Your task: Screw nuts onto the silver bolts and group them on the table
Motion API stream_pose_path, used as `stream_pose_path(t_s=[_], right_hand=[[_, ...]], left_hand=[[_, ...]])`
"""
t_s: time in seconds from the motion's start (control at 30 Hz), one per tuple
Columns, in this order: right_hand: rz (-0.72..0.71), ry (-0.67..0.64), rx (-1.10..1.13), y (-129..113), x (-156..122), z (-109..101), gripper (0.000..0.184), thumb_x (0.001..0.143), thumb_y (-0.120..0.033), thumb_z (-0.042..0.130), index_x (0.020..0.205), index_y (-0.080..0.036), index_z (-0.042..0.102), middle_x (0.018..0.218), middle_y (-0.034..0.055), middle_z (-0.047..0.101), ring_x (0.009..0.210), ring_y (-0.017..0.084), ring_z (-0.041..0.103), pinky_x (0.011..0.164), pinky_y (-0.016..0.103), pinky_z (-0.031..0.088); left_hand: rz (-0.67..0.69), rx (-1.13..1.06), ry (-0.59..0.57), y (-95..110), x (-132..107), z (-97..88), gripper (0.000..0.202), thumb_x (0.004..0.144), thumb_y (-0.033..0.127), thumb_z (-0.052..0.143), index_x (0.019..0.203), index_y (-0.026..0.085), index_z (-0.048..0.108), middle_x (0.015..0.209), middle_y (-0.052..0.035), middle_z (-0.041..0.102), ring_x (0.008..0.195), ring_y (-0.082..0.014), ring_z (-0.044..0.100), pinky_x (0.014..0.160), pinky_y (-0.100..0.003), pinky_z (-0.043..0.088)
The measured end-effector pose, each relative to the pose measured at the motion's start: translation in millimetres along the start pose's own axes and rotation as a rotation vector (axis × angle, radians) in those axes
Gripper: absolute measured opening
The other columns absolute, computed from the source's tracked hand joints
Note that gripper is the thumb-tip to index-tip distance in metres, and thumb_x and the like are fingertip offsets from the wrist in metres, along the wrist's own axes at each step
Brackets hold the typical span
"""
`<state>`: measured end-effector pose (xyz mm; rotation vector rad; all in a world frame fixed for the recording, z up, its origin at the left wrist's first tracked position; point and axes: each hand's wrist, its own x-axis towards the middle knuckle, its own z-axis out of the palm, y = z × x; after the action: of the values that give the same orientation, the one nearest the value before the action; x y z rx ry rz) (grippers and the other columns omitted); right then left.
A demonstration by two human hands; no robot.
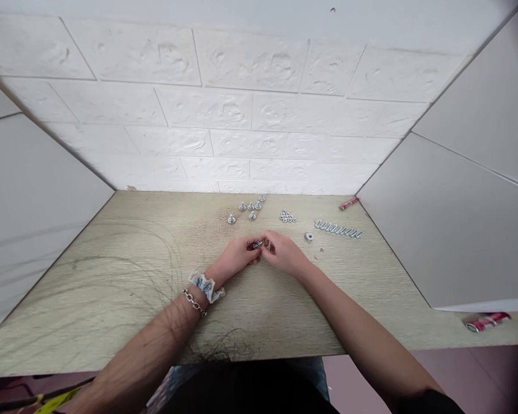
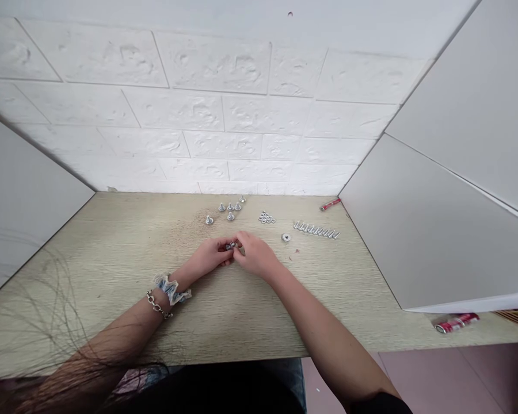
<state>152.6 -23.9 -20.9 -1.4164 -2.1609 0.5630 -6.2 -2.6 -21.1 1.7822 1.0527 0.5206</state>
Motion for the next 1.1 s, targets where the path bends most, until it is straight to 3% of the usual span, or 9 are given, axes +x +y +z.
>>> stream_pose_path(t_s=[0.2, 0.4, 0.57, 0.7, 0.93, 1.1], right_hand=[[0.015, 0.001, -0.040, 0.6, 0.4, -0.3, 0.007, 0.082, -0.022, 0.046, 0.085, -0.018, 0.051, 0.081, 0.0011, 0.055, 0.069, 0.012, 0.048, 0.059, 0.023, 0.032], [0.061, -0.013, -0.114, -3.6, 0.3, -4.4, 0.029, 0.090, -0.033, 0.036, 0.071, -0.017, 0.051, 0.072, 0.0015, 0.056, 0.067, 0.013, 0.048, 0.059, 0.024, 0.030], [0.046, 0.017, -0.105, -5.0, -0.8, -4.4, 0.010, 0.083, -0.025, 0.045, 0.087, -0.019, 0.052, 0.079, 0.0001, 0.057, 0.068, 0.012, 0.048, 0.059, 0.023, 0.031], [0.010, -0.001, -0.085, -2.9, -0.9, -2.1, 0.013, 0.080, -0.018, 0.045, 0.090, -0.019, 0.052, 0.082, 0.0004, 0.057, 0.069, 0.012, 0.049, 0.060, 0.022, 0.031], [0.066, -0.024, -0.093, -2.7, 0.0, -1.3, 0.012, 0.085, -0.026, 0.043, 0.088, -0.019, 0.051, 0.081, 0.0012, 0.058, 0.069, 0.013, 0.050, 0.058, 0.023, 0.030], [0.069, -0.071, -0.166, -4.1, 0.2, -2.6, 0.027, 0.090, -0.034, 0.035, 0.079, -0.018, 0.054, 0.080, 0.0028, 0.061, 0.072, 0.014, 0.052, 0.060, 0.024, 0.030]], left_hand=[[0.010, 0.005, -0.006, 3.4, -1.0, -1.2, 0.028, 0.074, 0.023, 0.045, 0.093, 0.014, 0.063, 0.057, 0.0017, 0.056, 0.053, -0.0109, 0.052, 0.054, -0.021, 0.040], [0.036, 0.073, 0.012, 3.5, -0.6, -0.7, 0.023, 0.074, 0.024, 0.044, 0.083, 0.016, 0.064, 0.054, 0.0026, 0.055, 0.051, -0.0101, 0.051, 0.053, -0.021, 0.039], [0.035, 0.035, 0.005, -0.1, 0.3, 0.8, 0.026, 0.074, 0.025, 0.045, 0.090, 0.015, 0.063, 0.055, 0.0022, 0.055, 0.052, -0.0109, 0.051, 0.053, -0.021, 0.039], [0.037, 0.035, 0.004, 1.5, -0.3, 0.4, 0.026, 0.073, 0.024, 0.045, 0.089, 0.014, 0.064, 0.055, 0.0021, 0.055, 0.052, -0.0108, 0.050, 0.054, -0.021, 0.039], [0.037, 0.058, -0.011, 6.4, -2.2, -1.4, 0.031, 0.073, 0.023, 0.042, 0.095, 0.015, 0.063, 0.055, 0.0024, 0.054, 0.053, -0.0105, 0.050, 0.055, -0.021, 0.038], [0.042, 0.105, -0.031, 7.2, -2.1, -2.5, 0.033, 0.074, 0.024, 0.041, 0.097, 0.015, 0.063, 0.056, 0.0022, 0.055, 0.054, -0.0112, 0.051, 0.056, -0.021, 0.038]])
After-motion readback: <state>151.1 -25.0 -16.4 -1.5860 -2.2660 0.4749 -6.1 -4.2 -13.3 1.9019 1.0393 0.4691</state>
